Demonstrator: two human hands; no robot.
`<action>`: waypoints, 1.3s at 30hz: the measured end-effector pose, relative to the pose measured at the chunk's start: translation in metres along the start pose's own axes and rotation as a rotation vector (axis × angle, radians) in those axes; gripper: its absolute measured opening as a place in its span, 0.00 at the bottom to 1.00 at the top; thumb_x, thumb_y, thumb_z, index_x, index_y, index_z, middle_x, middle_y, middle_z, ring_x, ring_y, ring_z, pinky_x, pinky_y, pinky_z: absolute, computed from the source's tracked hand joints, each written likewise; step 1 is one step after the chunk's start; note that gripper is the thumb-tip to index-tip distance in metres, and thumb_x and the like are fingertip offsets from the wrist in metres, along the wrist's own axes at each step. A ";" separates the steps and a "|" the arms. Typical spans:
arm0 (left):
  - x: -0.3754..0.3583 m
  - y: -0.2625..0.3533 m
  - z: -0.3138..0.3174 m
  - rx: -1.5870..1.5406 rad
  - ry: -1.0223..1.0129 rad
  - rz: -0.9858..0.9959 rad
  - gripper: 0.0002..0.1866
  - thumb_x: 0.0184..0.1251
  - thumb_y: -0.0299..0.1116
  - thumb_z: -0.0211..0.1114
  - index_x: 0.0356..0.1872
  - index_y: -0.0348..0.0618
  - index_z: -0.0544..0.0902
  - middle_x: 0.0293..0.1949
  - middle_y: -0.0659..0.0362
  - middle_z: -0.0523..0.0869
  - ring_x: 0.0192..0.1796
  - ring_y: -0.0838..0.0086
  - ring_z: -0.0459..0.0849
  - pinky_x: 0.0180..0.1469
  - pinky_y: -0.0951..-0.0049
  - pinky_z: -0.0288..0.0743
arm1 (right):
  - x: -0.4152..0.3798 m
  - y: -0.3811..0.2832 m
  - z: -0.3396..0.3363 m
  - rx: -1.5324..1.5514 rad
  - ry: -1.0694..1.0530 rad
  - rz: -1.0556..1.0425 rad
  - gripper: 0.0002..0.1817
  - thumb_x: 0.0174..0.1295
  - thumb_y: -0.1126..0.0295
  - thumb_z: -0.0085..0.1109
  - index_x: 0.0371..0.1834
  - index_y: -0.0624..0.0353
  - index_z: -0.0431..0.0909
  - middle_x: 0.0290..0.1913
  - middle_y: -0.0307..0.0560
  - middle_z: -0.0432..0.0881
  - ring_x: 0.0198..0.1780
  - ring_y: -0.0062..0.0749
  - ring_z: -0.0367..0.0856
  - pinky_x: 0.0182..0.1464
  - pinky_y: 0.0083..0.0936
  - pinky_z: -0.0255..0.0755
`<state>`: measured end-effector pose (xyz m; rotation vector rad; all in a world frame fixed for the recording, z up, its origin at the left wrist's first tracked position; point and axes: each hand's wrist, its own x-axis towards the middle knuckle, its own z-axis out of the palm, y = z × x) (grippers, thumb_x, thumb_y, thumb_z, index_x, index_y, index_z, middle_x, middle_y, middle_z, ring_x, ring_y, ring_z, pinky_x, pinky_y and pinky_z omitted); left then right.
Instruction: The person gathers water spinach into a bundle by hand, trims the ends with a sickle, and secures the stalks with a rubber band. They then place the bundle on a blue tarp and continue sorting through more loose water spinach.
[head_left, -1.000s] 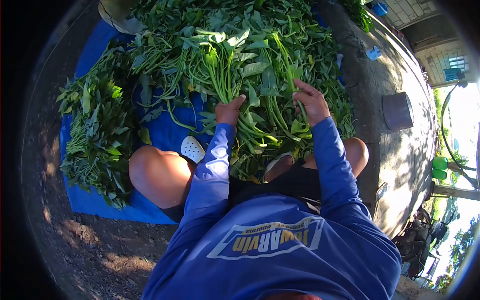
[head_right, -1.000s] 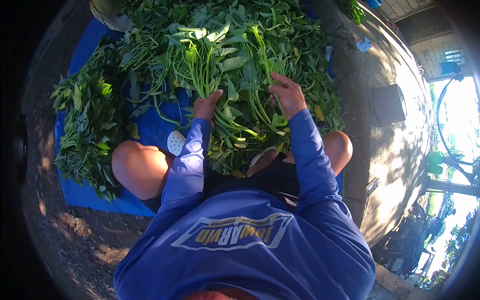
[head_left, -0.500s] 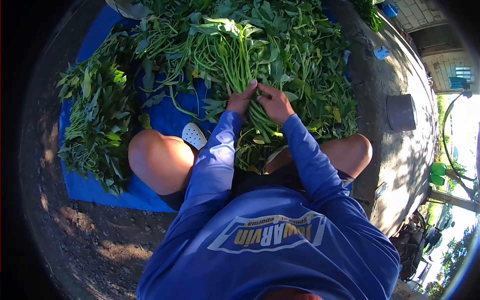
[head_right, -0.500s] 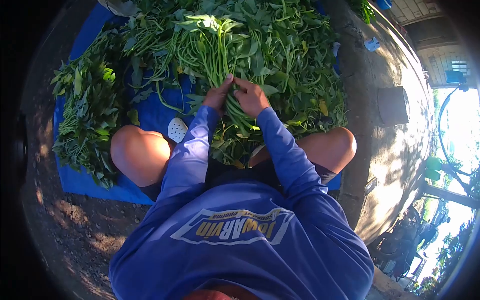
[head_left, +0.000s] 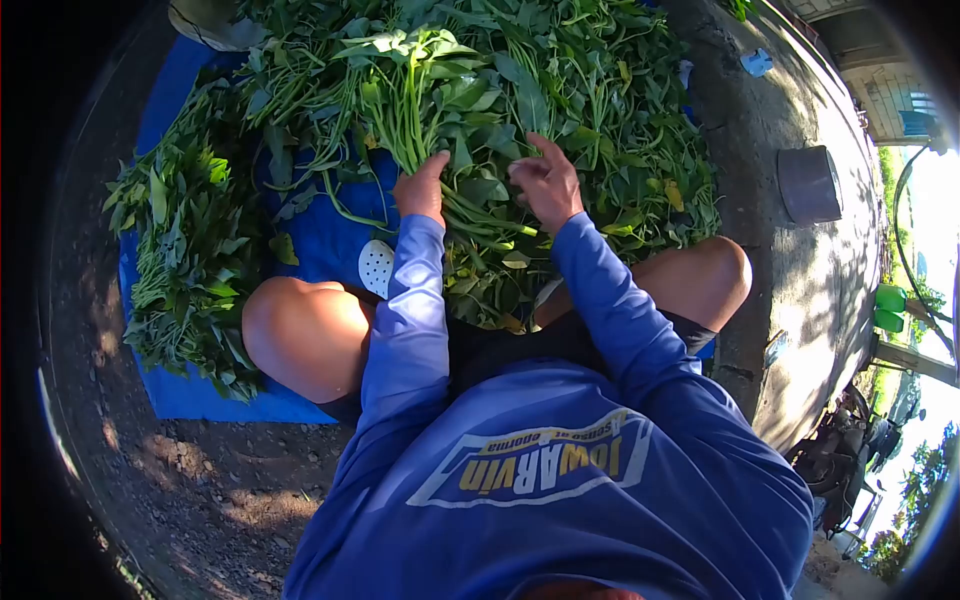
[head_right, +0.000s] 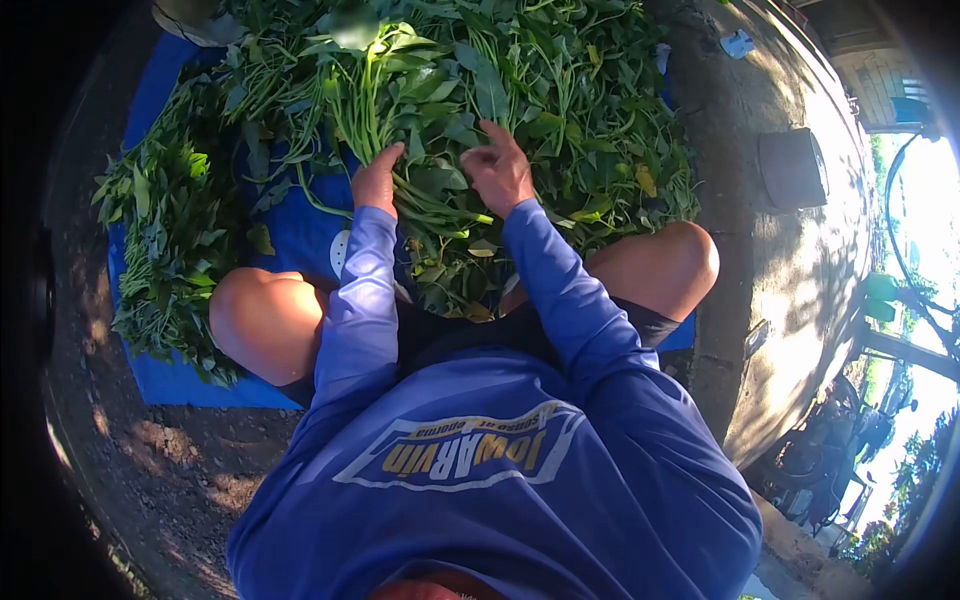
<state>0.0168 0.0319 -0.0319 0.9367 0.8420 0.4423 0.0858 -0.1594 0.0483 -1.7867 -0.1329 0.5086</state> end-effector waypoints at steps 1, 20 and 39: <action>-0.011 0.026 0.005 -0.153 0.043 0.027 0.21 0.60 0.29 0.80 0.54 0.34 0.88 0.50 0.56 0.92 0.47 0.68 0.89 0.53 0.66 0.81 | 0.038 0.039 -0.022 -0.152 0.271 0.014 0.27 0.64 0.72 0.66 0.68 0.62 0.79 0.47 0.56 0.91 0.47 0.36 0.91 0.54 0.34 0.83; -0.010 0.029 0.014 0.046 -0.076 0.029 0.23 0.60 0.35 0.82 0.53 0.32 0.89 0.52 0.54 0.91 0.48 0.68 0.88 0.56 0.65 0.80 | 0.068 -0.030 -0.127 -0.320 0.202 -0.090 0.20 0.69 0.64 0.66 0.61 0.60 0.86 0.48 0.47 0.92 0.47 0.31 0.88 0.52 0.29 0.80; -0.017 0.017 0.030 0.099 -0.099 -0.063 0.27 0.58 0.39 0.84 0.56 0.34 0.88 0.50 0.54 0.91 0.48 0.67 0.87 0.57 0.66 0.78 | 0.018 -0.140 -0.154 0.247 -0.126 0.215 0.17 0.76 0.60 0.60 0.60 0.55 0.86 0.35 0.28 0.80 0.29 0.16 0.71 0.32 0.20 0.66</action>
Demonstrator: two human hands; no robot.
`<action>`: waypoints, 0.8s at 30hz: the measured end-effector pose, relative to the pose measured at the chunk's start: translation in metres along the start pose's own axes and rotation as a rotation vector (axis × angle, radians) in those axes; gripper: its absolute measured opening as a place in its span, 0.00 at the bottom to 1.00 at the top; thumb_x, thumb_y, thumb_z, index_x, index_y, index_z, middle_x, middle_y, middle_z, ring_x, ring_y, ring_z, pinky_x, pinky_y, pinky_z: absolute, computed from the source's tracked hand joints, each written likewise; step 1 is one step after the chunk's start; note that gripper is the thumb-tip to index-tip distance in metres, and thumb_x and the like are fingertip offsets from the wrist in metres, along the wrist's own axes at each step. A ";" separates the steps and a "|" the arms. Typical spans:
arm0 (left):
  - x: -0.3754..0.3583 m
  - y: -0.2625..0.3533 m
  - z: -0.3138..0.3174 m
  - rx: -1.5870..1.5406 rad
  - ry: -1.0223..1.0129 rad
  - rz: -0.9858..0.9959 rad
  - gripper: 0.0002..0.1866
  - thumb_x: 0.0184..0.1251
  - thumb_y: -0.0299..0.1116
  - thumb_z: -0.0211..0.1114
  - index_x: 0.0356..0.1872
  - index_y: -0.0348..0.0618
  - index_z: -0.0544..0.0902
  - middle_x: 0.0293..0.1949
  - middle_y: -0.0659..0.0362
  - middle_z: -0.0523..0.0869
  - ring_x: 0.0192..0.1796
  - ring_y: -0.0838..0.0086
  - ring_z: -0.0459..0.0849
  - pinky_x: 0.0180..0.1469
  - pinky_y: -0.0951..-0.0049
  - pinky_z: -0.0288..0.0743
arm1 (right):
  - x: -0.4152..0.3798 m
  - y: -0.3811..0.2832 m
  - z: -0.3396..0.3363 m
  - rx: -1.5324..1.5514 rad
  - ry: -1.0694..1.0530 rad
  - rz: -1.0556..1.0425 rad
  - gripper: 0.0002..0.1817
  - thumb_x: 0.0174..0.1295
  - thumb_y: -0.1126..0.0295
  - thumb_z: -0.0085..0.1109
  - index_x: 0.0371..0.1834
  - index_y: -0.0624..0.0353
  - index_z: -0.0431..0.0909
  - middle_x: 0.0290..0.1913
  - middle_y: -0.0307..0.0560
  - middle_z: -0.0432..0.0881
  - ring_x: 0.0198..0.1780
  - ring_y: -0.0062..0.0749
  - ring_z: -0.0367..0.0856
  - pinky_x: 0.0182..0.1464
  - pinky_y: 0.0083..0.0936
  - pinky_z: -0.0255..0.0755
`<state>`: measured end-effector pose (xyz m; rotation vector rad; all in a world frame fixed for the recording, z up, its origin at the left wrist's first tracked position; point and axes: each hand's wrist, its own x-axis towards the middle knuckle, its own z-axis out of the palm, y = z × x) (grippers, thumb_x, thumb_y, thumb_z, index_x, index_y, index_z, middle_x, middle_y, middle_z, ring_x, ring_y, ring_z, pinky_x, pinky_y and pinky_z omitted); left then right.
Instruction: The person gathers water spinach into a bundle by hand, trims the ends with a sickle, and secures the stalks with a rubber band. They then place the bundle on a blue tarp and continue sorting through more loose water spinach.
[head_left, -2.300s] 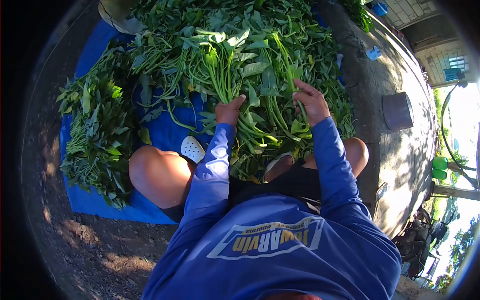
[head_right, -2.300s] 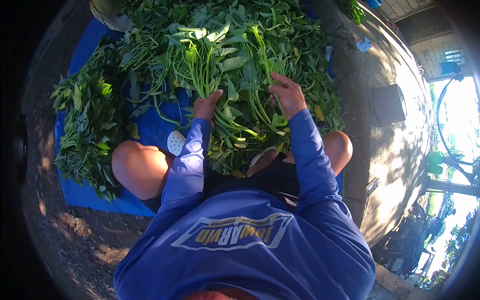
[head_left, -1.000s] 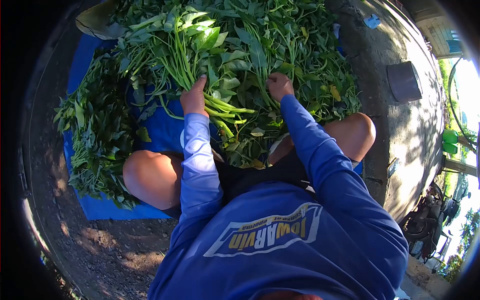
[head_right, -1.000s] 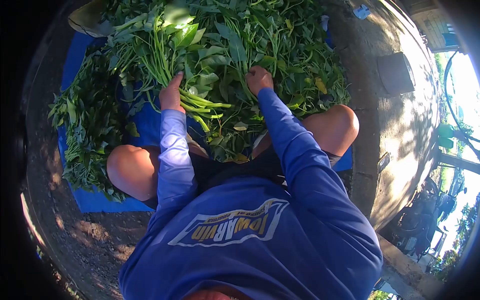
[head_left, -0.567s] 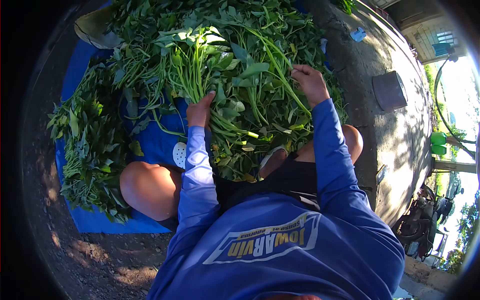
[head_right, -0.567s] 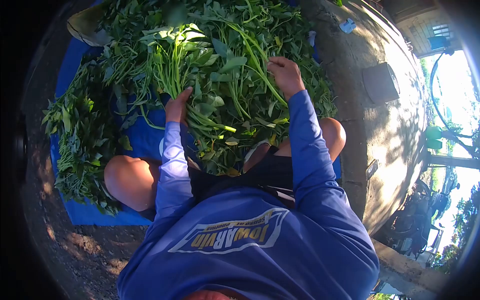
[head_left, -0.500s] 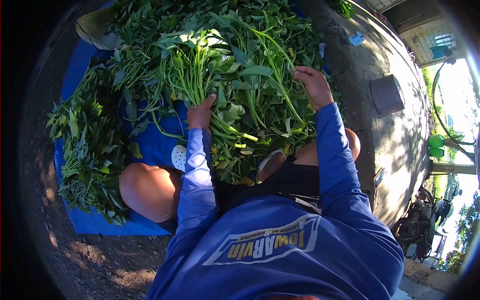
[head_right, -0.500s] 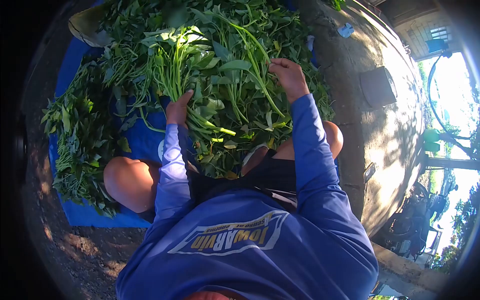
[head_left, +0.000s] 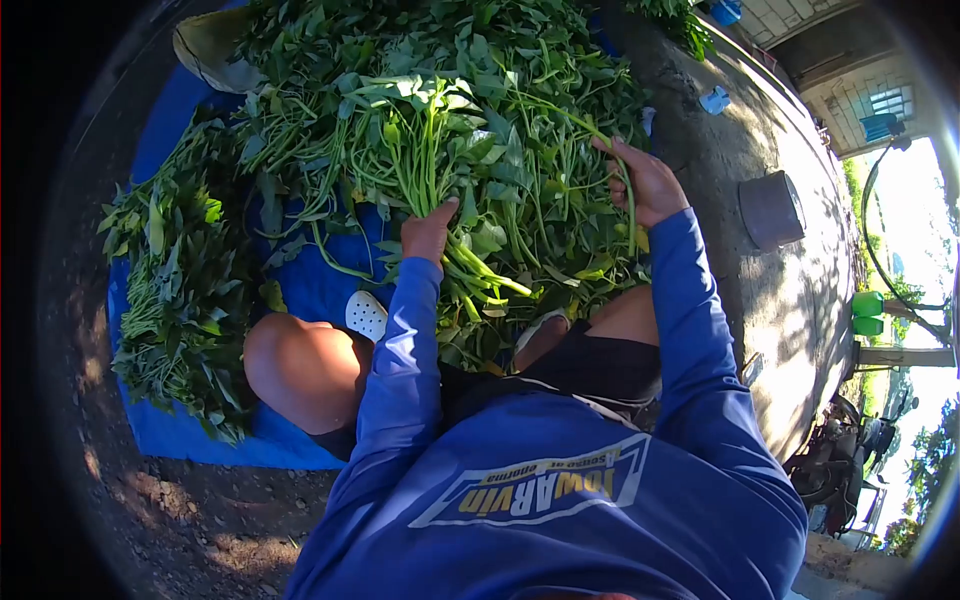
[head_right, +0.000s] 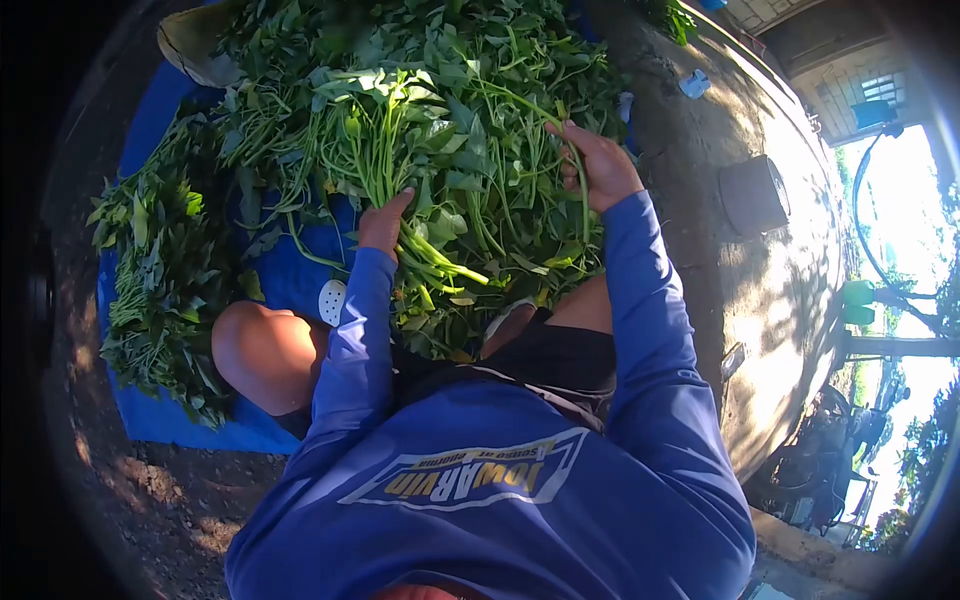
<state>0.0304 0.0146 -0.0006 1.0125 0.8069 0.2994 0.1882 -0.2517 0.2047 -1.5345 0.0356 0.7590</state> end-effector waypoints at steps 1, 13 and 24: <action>-0.002 -0.003 -0.002 0.041 0.031 0.021 0.27 0.58 0.39 0.84 0.56 0.34 0.88 0.50 0.54 0.92 0.47 0.67 0.88 0.56 0.67 0.78 | 0.005 0.010 -0.001 0.001 0.022 -0.014 0.18 0.78 0.59 0.59 0.63 0.54 0.85 0.37 0.29 0.81 0.32 0.16 0.74 0.33 0.20 0.66; 0.013 -0.046 -0.007 -0.137 -0.087 -0.116 0.36 0.56 0.49 0.87 0.60 0.37 0.86 0.58 0.55 0.90 0.58 0.65 0.85 0.66 0.62 0.73 | -0.027 0.043 0.058 0.017 0.209 -0.547 0.15 0.69 0.74 0.69 0.57 0.67 0.85 0.47 0.38 0.89 0.44 0.17 0.83 0.49 0.20 0.77; -0.007 -0.044 0.002 -0.320 -0.185 -0.325 0.39 0.62 0.53 0.83 0.64 0.34 0.82 0.54 0.52 0.89 0.48 0.64 0.89 0.53 0.62 0.84 | 0.042 0.195 0.134 -0.590 0.099 -0.285 0.21 0.68 0.65 0.67 0.60 0.65 0.87 0.53 0.59 0.91 0.55 0.45 0.90 0.61 0.34 0.79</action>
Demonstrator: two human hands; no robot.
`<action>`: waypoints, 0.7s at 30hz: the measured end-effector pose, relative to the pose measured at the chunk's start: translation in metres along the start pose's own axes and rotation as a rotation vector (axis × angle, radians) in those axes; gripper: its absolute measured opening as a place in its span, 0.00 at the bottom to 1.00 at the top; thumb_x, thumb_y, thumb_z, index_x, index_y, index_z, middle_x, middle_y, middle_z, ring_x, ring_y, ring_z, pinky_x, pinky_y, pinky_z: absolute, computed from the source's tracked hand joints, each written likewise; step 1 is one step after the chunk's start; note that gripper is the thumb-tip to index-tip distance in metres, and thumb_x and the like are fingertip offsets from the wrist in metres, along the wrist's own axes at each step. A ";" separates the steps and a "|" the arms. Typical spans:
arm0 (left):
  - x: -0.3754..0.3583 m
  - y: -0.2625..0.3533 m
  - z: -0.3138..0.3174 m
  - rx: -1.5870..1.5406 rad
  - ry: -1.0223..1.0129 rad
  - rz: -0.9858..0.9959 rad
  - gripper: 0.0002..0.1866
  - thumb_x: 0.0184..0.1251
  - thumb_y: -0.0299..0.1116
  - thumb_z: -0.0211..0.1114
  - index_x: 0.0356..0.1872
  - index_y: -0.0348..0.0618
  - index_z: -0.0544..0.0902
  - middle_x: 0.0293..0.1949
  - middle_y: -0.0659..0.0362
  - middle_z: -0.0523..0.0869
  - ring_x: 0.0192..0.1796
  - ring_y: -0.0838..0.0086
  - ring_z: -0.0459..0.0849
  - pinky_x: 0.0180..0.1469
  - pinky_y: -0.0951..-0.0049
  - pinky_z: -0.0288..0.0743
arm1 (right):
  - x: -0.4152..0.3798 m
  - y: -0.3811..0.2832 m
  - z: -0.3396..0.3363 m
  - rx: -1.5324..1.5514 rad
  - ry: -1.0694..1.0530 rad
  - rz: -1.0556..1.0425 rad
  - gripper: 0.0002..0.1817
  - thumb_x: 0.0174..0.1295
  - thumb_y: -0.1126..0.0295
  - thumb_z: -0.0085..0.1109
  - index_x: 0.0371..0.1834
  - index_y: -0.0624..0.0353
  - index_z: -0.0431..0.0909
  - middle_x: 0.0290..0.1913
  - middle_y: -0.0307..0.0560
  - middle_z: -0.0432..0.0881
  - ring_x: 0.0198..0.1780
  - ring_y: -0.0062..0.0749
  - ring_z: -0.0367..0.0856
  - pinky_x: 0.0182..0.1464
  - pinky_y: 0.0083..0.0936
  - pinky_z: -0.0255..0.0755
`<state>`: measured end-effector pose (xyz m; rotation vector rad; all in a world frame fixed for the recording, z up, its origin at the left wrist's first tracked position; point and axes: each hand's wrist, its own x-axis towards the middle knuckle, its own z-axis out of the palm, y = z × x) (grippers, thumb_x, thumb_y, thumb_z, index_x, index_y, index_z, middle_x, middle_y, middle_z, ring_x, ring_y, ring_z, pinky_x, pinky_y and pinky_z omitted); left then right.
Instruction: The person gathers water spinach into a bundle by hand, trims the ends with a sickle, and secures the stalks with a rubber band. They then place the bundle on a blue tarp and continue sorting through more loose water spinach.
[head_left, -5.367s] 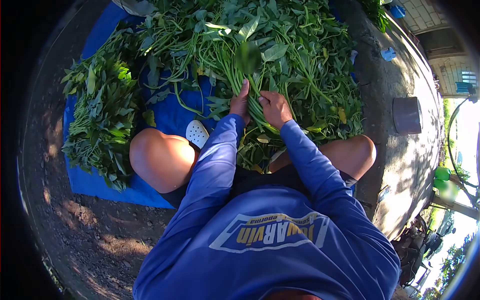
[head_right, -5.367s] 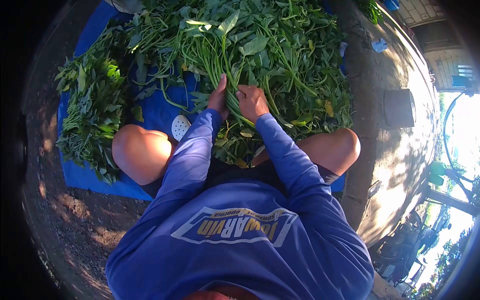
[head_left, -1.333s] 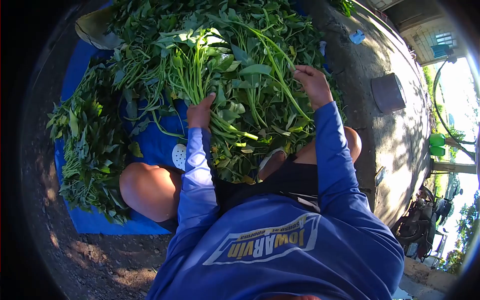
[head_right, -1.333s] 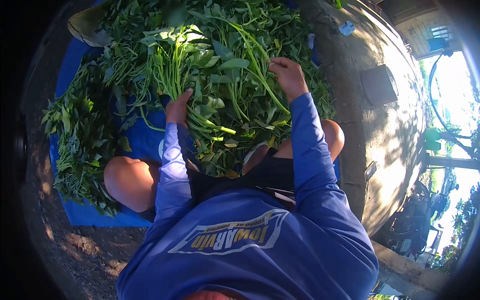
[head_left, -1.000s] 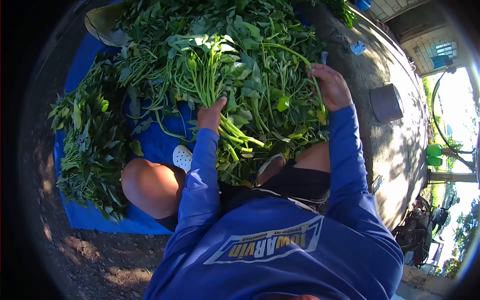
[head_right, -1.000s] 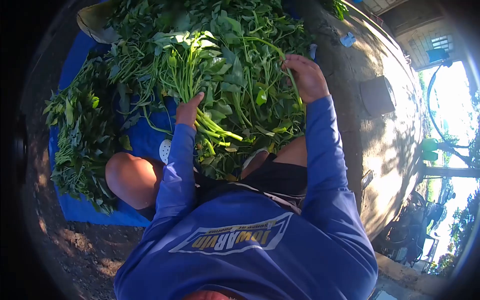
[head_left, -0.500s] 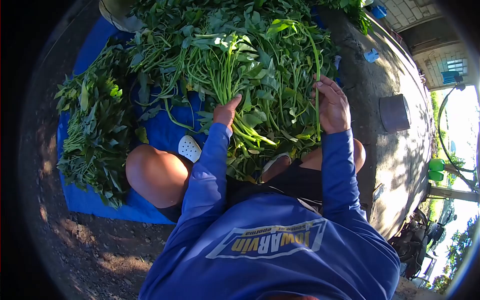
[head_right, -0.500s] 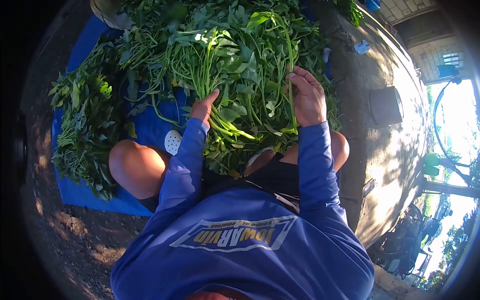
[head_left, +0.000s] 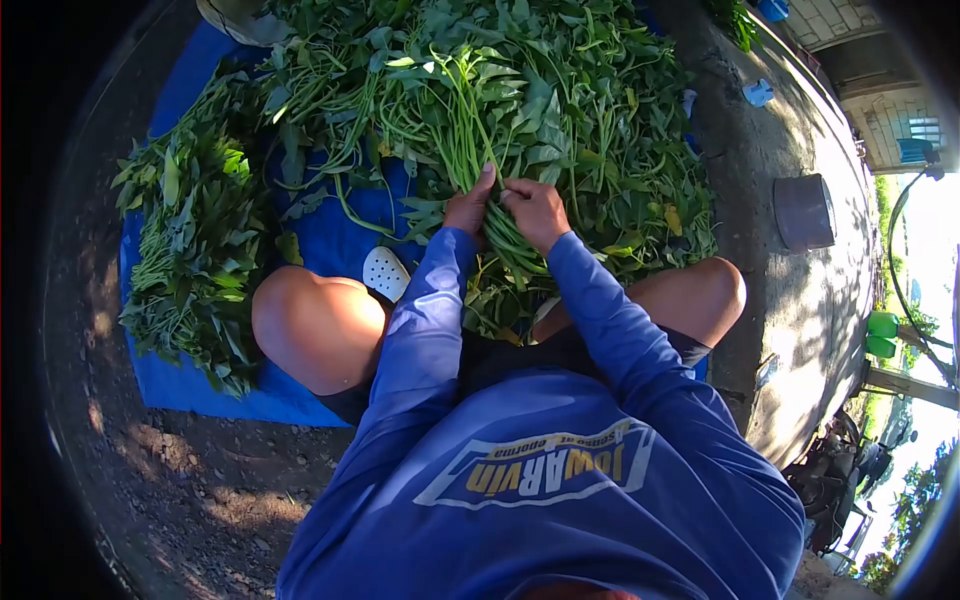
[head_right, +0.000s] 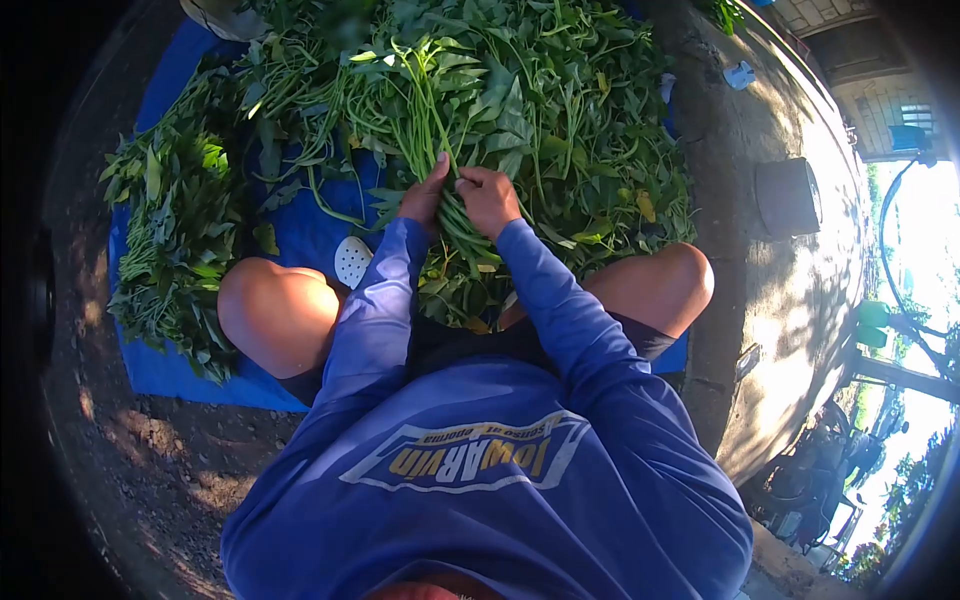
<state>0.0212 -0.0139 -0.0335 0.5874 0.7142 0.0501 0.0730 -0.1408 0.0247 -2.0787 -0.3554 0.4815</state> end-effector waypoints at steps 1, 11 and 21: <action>-0.002 -0.002 -0.001 0.006 -0.014 0.027 0.39 0.62 0.54 0.83 0.64 0.34 0.82 0.54 0.53 0.89 0.48 0.64 0.89 0.52 0.62 0.83 | -0.004 0.005 0.006 0.017 -0.018 0.012 0.20 0.68 0.66 0.66 0.60 0.65 0.87 0.54 0.60 0.91 0.55 0.46 0.90 0.61 0.34 0.79; 0.017 0.043 -0.034 0.323 0.000 0.413 0.17 0.75 0.41 0.67 0.52 0.36 0.88 0.44 0.57 0.92 0.45 0.66 0.91 0.49 0.66 0.85 | -0.025 0.004 -0.059 0.443 0.113 0.129 0.17 0.73 0.66 0.66 0.61 0.61 0.87 0.49 0.39 0.91 0.48 0.22 0.87 0.53 0.23 0.80; -0.031 0.077 0.014 -0.146 -0.086 0.508 0.17 0.74 0.39 0.67 0.55 0.39 0.86 0.50 0.55 0.92 0.50 0.64 0.91 0.58 0.62 0.85 | -0.108 0.001 -0.005 -0.175 -0.006 -0.421 0.39 0.75 0.63 0.61 0.84 0.66 0.58 0.82 0.68 0.63 0.82 0.65 0.60 0.83 0.48 0.57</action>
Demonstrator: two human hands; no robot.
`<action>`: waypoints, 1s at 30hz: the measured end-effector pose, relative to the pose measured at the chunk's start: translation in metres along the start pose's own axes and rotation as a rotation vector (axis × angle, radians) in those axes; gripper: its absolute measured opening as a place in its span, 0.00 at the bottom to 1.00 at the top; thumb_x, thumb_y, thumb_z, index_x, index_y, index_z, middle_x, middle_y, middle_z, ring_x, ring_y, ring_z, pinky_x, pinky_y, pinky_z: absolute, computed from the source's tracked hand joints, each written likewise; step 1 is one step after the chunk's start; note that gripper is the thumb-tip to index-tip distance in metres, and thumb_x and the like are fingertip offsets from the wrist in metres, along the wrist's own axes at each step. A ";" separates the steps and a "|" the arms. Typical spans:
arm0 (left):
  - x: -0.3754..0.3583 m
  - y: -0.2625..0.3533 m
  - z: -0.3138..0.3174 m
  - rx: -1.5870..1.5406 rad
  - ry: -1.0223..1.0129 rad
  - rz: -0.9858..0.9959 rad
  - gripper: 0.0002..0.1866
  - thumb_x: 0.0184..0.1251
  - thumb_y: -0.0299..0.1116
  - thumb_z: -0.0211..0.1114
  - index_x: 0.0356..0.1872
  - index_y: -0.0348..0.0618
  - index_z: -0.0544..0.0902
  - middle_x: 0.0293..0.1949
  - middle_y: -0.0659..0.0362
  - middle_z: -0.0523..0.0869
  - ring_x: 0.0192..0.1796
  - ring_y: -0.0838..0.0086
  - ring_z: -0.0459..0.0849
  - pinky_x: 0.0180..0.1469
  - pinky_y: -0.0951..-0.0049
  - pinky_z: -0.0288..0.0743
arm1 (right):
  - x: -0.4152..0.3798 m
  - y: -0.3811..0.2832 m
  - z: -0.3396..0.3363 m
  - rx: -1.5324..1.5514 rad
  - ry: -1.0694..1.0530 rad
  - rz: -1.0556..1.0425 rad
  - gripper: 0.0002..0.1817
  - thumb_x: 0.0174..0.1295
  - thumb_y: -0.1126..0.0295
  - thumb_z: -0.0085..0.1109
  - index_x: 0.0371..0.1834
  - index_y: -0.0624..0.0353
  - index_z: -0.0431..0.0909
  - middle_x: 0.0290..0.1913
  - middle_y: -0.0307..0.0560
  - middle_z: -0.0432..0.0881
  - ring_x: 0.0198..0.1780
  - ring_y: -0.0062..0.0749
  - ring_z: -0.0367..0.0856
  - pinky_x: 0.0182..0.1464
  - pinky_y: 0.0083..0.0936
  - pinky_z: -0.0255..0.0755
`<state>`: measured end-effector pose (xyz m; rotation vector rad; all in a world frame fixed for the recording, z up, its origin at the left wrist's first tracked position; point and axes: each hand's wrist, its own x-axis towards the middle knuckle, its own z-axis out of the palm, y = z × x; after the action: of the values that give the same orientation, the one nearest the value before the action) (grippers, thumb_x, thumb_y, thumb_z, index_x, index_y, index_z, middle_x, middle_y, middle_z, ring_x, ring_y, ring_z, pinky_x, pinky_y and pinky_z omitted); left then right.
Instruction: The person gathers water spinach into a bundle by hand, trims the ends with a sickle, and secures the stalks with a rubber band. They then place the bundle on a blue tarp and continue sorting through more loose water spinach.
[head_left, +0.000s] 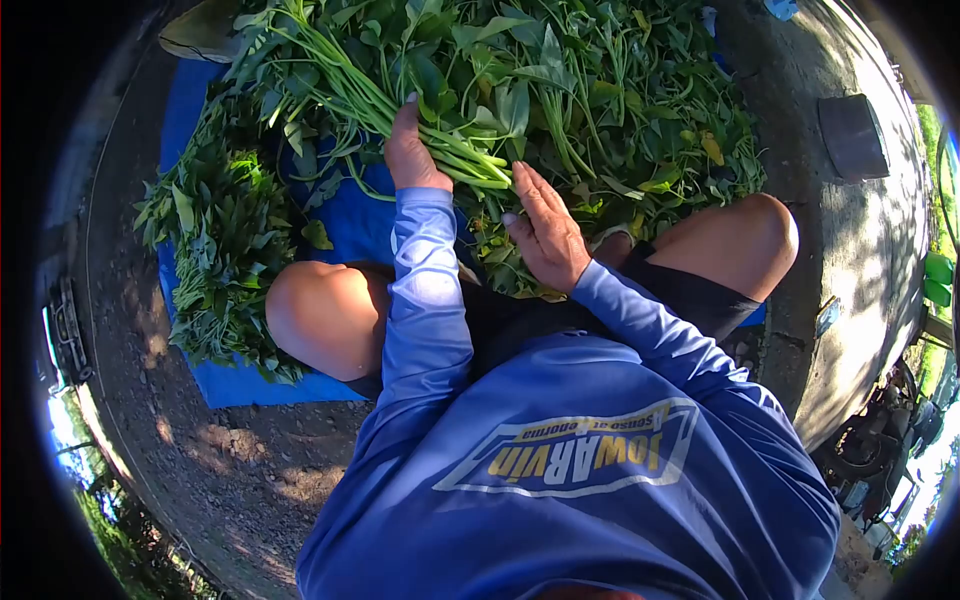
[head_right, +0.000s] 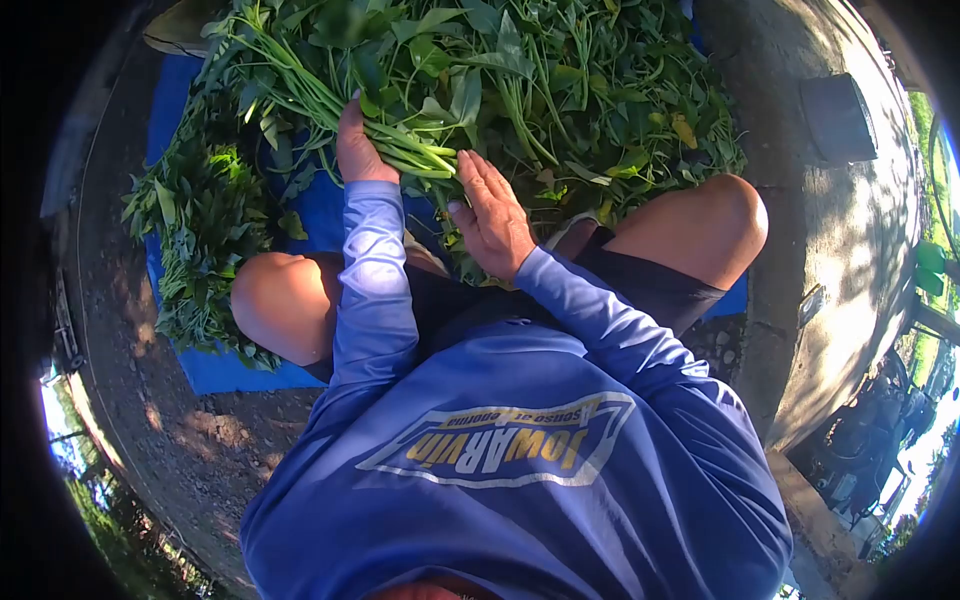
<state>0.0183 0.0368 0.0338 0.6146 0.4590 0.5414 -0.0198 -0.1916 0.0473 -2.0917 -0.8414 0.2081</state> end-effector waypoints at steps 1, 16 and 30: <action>-0.001 0.001 0.000 -0.012 0.015 0.022 0.16 0.73 0.38 0.68 0.53 0.38 0.87 0.48 0.56 0.92 0.48 0.65 0.91 0.56 0.63 0.85 | -0.002 0.001 0.002 -0.029 -0.043 0.000 0.42 0.74 0.63 0.63 0.85 0.66 0.53 0.83 0.68 0.59 0.84 0.63 0.56 0.84 0.46 0.55; 0.009 0.019 -0.005 0.170 0.141 -0.051 0.17 0.69 0.33 0.69 0.53 0.31 0.87 0.50 0.52 0.92 0.47 0.62 0.92 0.54 0.60 0.86 | 0.115 0.178 -0.048 0.015 0.417 0.839 0.19 0.66 0.63 0.56 0.52 0.60 0.90 0.55 0.62 0.89 0.58 0.62 0.86 0.64 0.45 0.79; 0.015 -0.014 -0.013 0.216 0.125 -0.153 0.14 0.68 0.31 0.71 0.49 0.34 0.89 0.46 0.53 0.93 0.44 0.63 0.92 0.50 0.62 0.87 | 0.106 0.125 -0.096 0.675 0.065 0.737 0.23 0.69 0.64 0.69 0.62 0.67 0.82 0.39 0.39 0.88 0.33 0.19 0.81 0.34 0.21 0.75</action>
<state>0.0274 0.0415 0.0116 0.7482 0.6832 0.3881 0.1624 -0.2387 0.0272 -1.6472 0.0931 0.7021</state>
